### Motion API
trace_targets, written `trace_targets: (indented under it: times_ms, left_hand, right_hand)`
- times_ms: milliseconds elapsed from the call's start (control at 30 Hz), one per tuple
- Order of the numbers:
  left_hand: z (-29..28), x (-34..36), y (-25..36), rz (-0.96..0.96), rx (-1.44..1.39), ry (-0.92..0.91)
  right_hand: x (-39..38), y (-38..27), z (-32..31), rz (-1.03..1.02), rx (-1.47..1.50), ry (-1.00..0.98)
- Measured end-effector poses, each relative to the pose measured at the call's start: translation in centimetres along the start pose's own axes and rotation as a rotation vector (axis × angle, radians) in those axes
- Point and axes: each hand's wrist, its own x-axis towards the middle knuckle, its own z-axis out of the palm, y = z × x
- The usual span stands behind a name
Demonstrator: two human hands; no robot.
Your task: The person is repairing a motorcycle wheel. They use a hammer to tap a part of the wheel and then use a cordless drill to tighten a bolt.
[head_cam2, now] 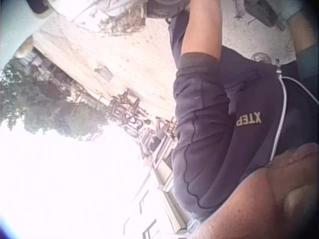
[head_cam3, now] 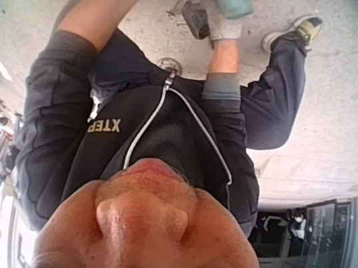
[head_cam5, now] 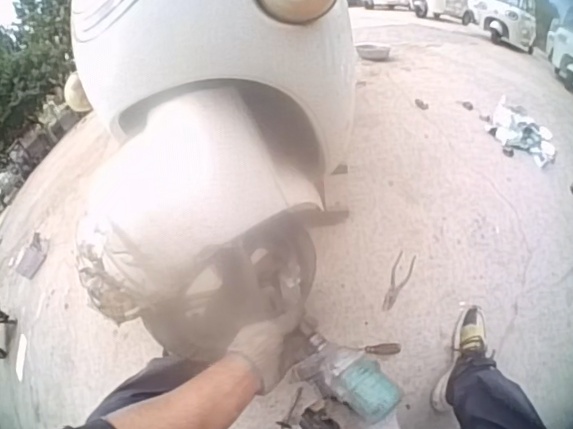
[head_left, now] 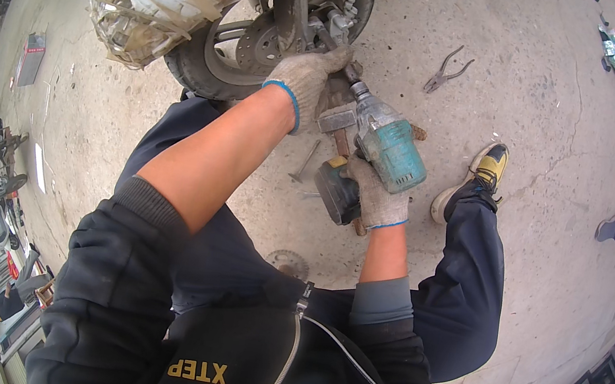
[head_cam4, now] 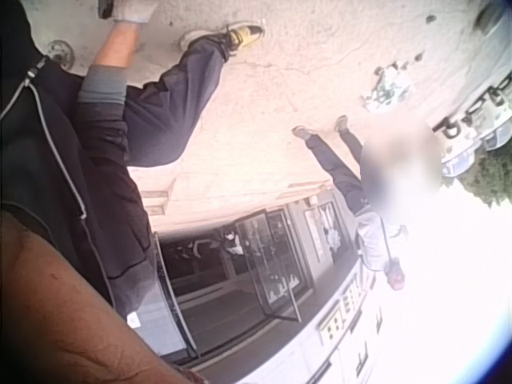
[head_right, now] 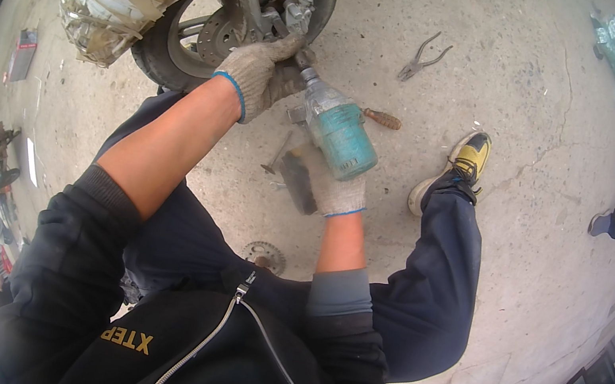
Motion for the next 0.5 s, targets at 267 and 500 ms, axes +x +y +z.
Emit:
trace_targets:
  times_ms: [267, 500]
  left_hand:
    - [0.3, -0.4, -0.1, -0.006, -0.044, -0.032]
    - [0.3, -0.3, 0.0, -0.012, -0.041, -0.044]
  right_hand:
    - [0.5, 0.5, 0.2, -0.007, 0.000, 0.008]
    - [0.9, 2.1, -0.5, -0.188, -0.193, -0.019]
